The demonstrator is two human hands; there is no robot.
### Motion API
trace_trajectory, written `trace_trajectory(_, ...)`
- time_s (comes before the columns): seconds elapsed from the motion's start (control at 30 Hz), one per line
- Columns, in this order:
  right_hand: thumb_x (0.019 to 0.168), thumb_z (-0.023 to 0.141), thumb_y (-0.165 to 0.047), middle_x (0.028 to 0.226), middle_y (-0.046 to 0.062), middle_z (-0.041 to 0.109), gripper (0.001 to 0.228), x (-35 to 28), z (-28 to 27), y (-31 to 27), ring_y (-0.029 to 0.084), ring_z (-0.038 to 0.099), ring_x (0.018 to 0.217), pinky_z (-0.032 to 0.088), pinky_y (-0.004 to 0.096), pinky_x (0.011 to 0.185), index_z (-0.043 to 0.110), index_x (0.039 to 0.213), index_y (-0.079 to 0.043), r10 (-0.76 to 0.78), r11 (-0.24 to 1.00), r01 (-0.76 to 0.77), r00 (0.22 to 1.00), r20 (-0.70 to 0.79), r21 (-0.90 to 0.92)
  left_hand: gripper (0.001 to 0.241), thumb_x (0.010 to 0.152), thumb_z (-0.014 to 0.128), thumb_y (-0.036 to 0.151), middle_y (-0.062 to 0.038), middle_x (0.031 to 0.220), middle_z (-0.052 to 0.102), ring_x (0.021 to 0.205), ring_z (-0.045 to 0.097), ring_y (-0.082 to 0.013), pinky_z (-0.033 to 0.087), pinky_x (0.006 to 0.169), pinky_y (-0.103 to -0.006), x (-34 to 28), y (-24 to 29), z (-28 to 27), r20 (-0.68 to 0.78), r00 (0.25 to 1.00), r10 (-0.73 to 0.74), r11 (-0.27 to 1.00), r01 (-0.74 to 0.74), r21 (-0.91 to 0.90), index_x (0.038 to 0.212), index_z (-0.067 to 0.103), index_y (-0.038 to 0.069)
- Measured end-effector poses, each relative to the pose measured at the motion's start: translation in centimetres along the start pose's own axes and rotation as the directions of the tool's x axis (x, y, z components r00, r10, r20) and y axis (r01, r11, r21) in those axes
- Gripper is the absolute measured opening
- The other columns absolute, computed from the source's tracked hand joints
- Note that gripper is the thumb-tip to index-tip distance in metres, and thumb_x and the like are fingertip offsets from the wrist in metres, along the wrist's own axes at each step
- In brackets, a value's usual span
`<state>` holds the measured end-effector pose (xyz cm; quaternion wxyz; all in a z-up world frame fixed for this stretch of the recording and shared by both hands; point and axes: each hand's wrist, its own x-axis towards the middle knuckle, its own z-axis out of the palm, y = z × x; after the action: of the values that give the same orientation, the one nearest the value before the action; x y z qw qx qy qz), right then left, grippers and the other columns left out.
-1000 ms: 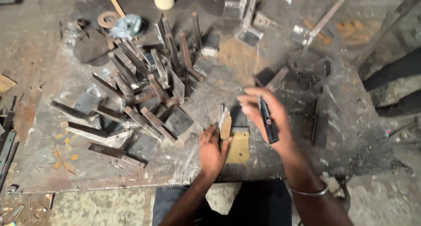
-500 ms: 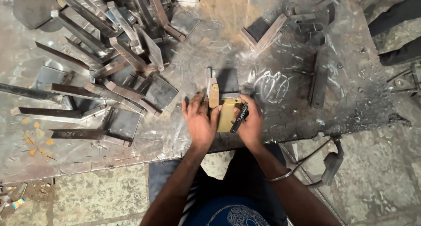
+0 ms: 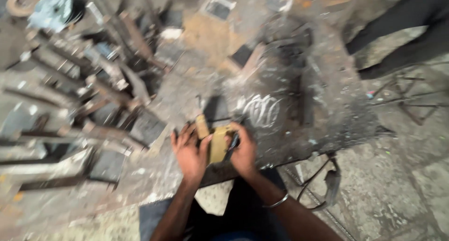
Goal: The person sits at a metal workbench and marks layout lines on flat metal pieces using a marker and a yellow template block. They align each metal piece against the template, trace along its edge with the marker, and set the marked piece aside before taking the next piece.
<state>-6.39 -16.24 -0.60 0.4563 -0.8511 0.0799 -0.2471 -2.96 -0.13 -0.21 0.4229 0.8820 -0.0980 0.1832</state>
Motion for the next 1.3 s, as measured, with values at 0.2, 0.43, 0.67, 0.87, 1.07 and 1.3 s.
trace_trajectory(0.2, 0.086, 0.076, -0.015, 0.113, 0.019, 0.07, 0.042, 0.7, -1.0, -1.9, 0.039, 0.065, 0.106, 0.05, 0.047, 0.094, 0.064, 0.126, -0.007, -0.087, 0.993, 0.085, 0.996, -0.015, -0.085, 0.038, 0.09, 0.074, 0.032, -0.013, 0.126, 0.069, 0.132, 0.056, -0.032, 0.022, 0.124, -0.0547, 0.3, 0.1, 0.1, 0.018, 1.0, -0.009, 1.0, 0.009, -0.009, 0.114, 0.075, 0.002)
trace_trajectory(0.43, 0.088, 0.075, -0.015, 0.113, 0.016, 0.07, 0.042, 1.4, -1.4, -2.0, 0.037, 0.065, 0.107, 0.05, 0.045, 0.094, 0.062, 0.127, -0.007, -0.037, 0.998, 0.038, 0.999, 0.025, -0.04, 0.039, 0.089, 0.075, 0.031, -0.014, 0.126, 0.069, 0.131, 0.056, -0.0334, 0.024, 0.123, -0.053, 0.5, 0.3, 0.3, 0.009, 0.999, -0.032, 0.999, 0.032, -0.003, 0.115, 0.073, 0.002)
trace_trajectory(0.67, 0.079, 0.08, -0.017, 0.113, 0.018, 0.068, 0.052, 6.0, -1.5, -4.2, 0.041, 0.062, 0.106, 0.05, 0.048, 0.088, 0.062, 0.127, -0.008, -0.284, 0.93, 0.343, 0.899, 0.334, -0.132, 0.044, 0.088, 0.075, 0.032, -0.015, 0.127, 0.068, 0.132, 0.056, -0.0351, 0.025, 0.121, -0.0541, 0.1, 0.3, 0.0, -0.021, 1.0, -0.019, 1.0, 0.019, 0.007, 0.119, 0.071, 0.0)
trace_trajectory(0.87, 0.074, 0.076, -0.008, 0.112, 0.018, 0.066, 0.051, 8.6, 0.4, -2.7, 0.043, 0.059, 0.112, 0.047, 0.05, 0.097, 0.059, 0.122, -0.007, -0.277, 0.829, 0.512, 0.727, 0.628, -0.228, 0.05, 0.088, 0.075, 0.038, -0.016, 0.126, 0.068, 0.13, 0.056, -0.0356, 0.026, 0.12, -0.055, 0.3, 0.2, -0.2, -0.057, 0.998, -0.019, 1.0, 0.019, 0.007, 0.12, 0.07, 0.0)
trace_trajectory(1.07, 0.076, 0.076, -0.014, 0.124, 0.017, 0.061, 0.048, 9.5, 0.8, -3.3, 0.042, 0.053, 0.125, 0.045, 0.05, 0.105, 0.06, 0.121, -0.011, -0.106, 0.752, 0.531, 0.683, 0.723, -0.391, 0.051, 0.089, 0.074, 0.039, -0.016, 0.127, 0.067, 0.131, 0.054, -0.0356, 0.025, 0.12, -0.0557, 0.3, -0.1, -0.2, -0.02, 1.0, -0.02, 1.0, 0.02, 0.007, 0.12, 0.07, -0.001)
trace_trajectory(1.3, 0.077, 0.079, -0.018, 0.125, 0.016, 0.06, 0.048, 9.3, 1.1, -1.7, 0.043, 0.054, 0.126, 0.043, 0.052, 0.108, 0.064, 0.122, -0.016, -0.088, 0.747, 0.541, 0.657, 0.749, -0.387, 0.049, 0.09, 0.075, 0.037, -0.017, 0.128, 0.067, 0.131, 0.055, -0.0345, 0.025, 0.121, -0.0561, -0.2, 0.2, -0.1, -0.013, 0.999, -0.032, 0.999, 0.032, 0.003, 0.12, 0.07, -0.001)
